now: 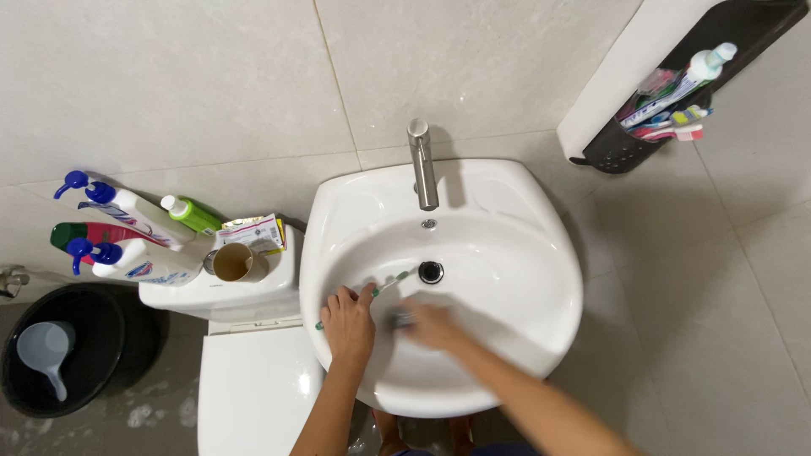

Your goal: The person cleans the bathroom sink and faucet using a sponge and a toothbrush, scrubbing the surfaces and rinsing them with water.

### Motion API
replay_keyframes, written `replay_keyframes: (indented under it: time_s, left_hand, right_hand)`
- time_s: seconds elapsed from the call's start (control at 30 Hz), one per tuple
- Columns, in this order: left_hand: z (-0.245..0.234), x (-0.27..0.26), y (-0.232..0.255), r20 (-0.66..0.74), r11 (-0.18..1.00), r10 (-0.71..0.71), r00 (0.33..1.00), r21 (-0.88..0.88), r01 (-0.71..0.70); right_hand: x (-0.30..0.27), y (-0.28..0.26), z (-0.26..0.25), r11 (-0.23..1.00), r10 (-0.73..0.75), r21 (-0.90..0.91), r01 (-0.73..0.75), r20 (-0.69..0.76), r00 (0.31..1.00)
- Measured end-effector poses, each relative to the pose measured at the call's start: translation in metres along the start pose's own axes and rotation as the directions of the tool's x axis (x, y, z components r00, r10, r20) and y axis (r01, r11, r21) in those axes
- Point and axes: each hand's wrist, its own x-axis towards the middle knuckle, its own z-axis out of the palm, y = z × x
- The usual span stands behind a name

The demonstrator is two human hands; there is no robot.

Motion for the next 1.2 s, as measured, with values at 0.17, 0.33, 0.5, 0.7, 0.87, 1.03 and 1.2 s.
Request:
replay_keyframes:
  time_s: [0.17,0.33,0.5,0.7,0.87,1.03,1.2]
  left_hand:
    - [0.008,-0.002,-0.001,-0.065,1.0,0.002,0.998,0.008,-0.001]
    - [0.014,0.001,0.001,-0.007,0.997,0.001,1.0,0.083,0.0]
    - [0.015,-0.01,0.0,0.196,0.981,0.053,0.979,0.171,-0.088]
    - [0.0,-0.038,0.009,0.282,0.997,0.066,0.957,0.016,-0.073]
    - [-0.007,-0.038,0.014,0.209,0.999,0.051,0.977,-0.004,-0.052]
    - [-0.011,-0.039,0.014,0.184,0.998,0.035,0.982,-0.052,-0.025]
    - [-0.013,-0.036,0.023,0.187,0.997,0.001,0.982,-0.078,0.013]
  right_hand:
    - [-0.015,0.084,-0.127,0.607,0.216,-0.715,-0.348,-0.273,0.937]
    - [-0.001,0.043,-0.037,0.9,0.097,-0.369,-0.233,-0.349,0.932]
    - [-0.059,-0.052,-0.016,0.996,0.047,0.068,-0.061,0.192,0.98]
    - [-0.091,0.0,-0.182,0.728,0.348,-0.633,-0.262,0.012,0.937]
    - [-0.076,-0.009,-0.166,0.498,0.337,-0.834,-0.239,-0.068,0.939]
    - [-0.127,-0.035,-0.148,0.789,0.314,-0.592,-0.162,0.164,0.935]
    - [-0.089,-0.002,-0.257,0.536,0.206,-0.83,-0.155,-0.049,0.977]
